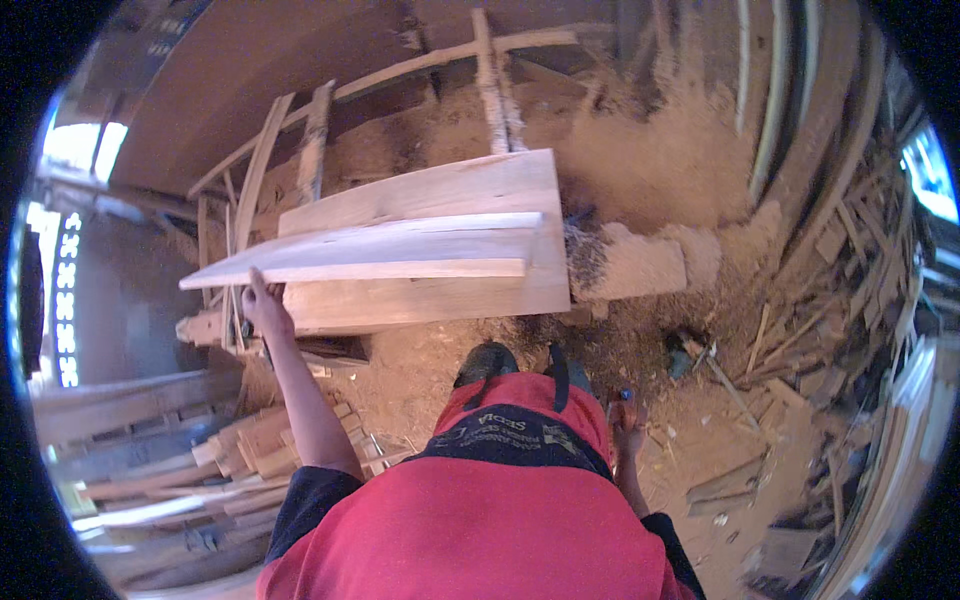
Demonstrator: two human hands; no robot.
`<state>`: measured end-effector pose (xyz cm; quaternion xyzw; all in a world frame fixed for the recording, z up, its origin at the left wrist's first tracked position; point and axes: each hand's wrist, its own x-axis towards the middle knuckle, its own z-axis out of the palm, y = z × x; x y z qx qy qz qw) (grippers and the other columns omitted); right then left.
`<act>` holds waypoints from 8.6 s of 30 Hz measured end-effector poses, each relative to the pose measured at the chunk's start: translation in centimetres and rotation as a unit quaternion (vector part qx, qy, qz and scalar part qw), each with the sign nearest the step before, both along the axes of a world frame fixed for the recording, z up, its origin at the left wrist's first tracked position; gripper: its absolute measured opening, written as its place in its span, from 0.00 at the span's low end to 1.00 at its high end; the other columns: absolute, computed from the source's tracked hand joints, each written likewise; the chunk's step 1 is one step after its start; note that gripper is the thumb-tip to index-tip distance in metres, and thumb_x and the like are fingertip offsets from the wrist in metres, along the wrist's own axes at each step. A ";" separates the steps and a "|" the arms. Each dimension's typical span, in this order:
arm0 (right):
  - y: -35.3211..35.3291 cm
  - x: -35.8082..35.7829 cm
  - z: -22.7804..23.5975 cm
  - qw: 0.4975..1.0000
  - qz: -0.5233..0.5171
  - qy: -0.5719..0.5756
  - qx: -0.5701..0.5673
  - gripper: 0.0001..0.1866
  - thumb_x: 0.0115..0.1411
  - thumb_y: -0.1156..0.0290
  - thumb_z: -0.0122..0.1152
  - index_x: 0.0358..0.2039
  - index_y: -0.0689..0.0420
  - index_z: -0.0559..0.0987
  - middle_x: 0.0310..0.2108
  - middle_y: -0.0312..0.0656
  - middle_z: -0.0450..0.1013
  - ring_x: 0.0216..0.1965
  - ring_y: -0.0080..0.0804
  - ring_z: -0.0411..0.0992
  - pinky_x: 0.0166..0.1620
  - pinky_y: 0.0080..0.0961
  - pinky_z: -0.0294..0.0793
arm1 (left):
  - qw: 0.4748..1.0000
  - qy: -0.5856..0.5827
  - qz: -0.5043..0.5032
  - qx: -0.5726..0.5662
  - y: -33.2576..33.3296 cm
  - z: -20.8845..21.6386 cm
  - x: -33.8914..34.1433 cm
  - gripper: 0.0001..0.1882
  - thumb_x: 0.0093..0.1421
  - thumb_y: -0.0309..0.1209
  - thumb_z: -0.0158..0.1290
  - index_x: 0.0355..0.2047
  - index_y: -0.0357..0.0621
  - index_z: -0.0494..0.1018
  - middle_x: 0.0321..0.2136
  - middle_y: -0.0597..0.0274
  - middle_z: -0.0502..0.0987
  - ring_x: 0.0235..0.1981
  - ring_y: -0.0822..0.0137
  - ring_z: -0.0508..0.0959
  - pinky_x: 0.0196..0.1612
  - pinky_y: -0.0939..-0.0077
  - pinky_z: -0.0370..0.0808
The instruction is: The person sands the surface of two wooden planks using an electric belt sander, applying glue to a small area and then continuing to sand the wood.
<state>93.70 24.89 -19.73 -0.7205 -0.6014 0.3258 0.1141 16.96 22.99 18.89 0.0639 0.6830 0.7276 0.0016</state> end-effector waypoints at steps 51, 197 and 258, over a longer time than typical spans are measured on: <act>-12.9 -10.8 4.5 0.987 0.117 -0.060 -0.089 0.30 0.57 0.44 0.63 0.50 0.54 0.76 0.45 0.47 0.79 0.46 0.51 0.79 0.43 0.47 0.76 | 0.843 -0.527 -0.091 -0.056 -21.5 -25.4 7.7 0.23 0.59 0.44 0.56 0.49 0.41 0.74 0.43 0.58 0.78 0.45 0.61 0.79 0.50 0.59 0.78; -23.4 -48.6 31.4 0.657 0.703 0.237 -0.132 0.11 0.63 0.70 0.67 0.30 0.60 0.75 0.28 0.35 0.72 0.31 0.22 0.70 0.35 0.22 0.71 | 0.846 -0.417 0.129 -0.304 -54.6 -32.9 45.0 0.25 0.65 0.50 0.49 0.47 0.41 0.79 0.45 0.42 0.81 0.49 0.44 0.80 0.53 0.55 0.75; -9.6 -41.8 13.4 0.957 -0.203 0.143 -0.150 0.26 0.70 0.49 0.49 0.51 0.61 0.75 0.36 0.39 0.72 0.37 0.31 0.72 0.30 0.35 0.75 | 0.820 0.010 -0.076 -0.568 -32.1 -27.6 -39.7 0.35 0.62 0.44 0.53 0.64 0.34 0.61 0.63 0.36 0.65 0.60 0.36 0.68 0.61 0.47 0.68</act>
